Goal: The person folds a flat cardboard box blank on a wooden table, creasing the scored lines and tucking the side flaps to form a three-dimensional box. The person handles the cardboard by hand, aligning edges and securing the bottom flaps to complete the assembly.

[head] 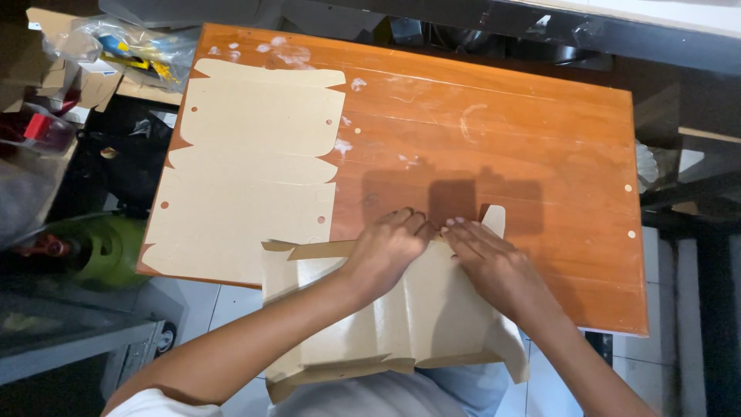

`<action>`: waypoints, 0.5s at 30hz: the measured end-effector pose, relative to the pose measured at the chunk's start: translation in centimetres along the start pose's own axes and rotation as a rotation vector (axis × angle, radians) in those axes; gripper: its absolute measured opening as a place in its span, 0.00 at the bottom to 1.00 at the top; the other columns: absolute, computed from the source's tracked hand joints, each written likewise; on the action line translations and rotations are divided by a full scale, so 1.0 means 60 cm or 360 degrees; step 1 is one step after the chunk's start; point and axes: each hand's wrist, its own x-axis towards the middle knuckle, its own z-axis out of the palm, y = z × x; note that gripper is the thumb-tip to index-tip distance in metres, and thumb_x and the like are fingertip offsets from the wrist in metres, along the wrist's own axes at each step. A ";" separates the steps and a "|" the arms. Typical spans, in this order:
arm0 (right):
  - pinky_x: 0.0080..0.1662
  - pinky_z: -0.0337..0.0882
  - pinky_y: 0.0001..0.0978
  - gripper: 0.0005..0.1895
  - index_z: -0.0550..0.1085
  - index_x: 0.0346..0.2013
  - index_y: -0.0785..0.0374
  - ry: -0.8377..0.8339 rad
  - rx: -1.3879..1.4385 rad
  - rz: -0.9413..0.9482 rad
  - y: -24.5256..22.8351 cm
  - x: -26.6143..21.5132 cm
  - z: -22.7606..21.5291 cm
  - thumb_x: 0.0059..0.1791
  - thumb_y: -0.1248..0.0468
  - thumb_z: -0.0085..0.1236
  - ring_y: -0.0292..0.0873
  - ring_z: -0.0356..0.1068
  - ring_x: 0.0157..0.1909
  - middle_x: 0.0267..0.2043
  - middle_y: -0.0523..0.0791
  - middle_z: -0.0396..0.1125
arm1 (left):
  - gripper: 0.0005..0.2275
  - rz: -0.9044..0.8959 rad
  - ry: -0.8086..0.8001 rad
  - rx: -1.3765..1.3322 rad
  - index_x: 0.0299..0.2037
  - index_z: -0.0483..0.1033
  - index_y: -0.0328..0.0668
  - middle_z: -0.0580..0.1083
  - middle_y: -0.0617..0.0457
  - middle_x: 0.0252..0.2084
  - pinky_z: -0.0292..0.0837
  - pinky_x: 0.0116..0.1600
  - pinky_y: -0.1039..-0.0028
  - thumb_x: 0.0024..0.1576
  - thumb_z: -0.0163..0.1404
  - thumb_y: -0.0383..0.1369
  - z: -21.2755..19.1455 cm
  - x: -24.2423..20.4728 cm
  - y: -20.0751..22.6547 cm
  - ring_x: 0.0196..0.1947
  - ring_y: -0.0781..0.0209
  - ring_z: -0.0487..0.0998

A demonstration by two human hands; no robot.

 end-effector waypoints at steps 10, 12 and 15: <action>0.68 0.67 0.38 0.19 0.76 0.58 0.60 0.0193 0.0296 0.0035 -0.001 -0.009 -0.007 0.53 0.59 0.56 0.46 0.68 0.67 0.62 0.43 0.72 | 0.09 0.0200 0.0065 0.0342 0.47 0.80 0.30 0.76 0.41 0.38 0.73 0.56 0.62 0.57 0.53 0.22 -0.007 -0.033 0.027 0.45 0.48 0.78; 0.57 0.77 0.42 0.13 0.80 0.50 0.61 0.0355 0.0403 0.0219 -0.008 0.004 -0.034 0.51 0.65 0.62 0.52 0.75 0.53 0.46 0.45 0.77 | 0.12 0.0066 -0.0012 0.0189 0.51 0.79 0.35 0.77 0.44 0.41 0.71 0.53 0.64 0.58 0.54 0.26 0.018 -0.032 0.017 0.47 0.49 0.78; 0.49 0.78 0.41 0.18 0.81 0.51 0.55 0.0187 0.0682 0.0594 0.036 -0.002 -0.023 0.46 0.65 0.68 0.50 0.77 0.46 0.41 0.42 0.77 | 0.16 -0.0121 -0.0067 0.0031 0.48 0.81 0.38 0.78 0.45 0.36 0.73 0.49 0.63 0.50 0.62 0.33 0.022 -0.006 0.004 0.42 0.48 0.80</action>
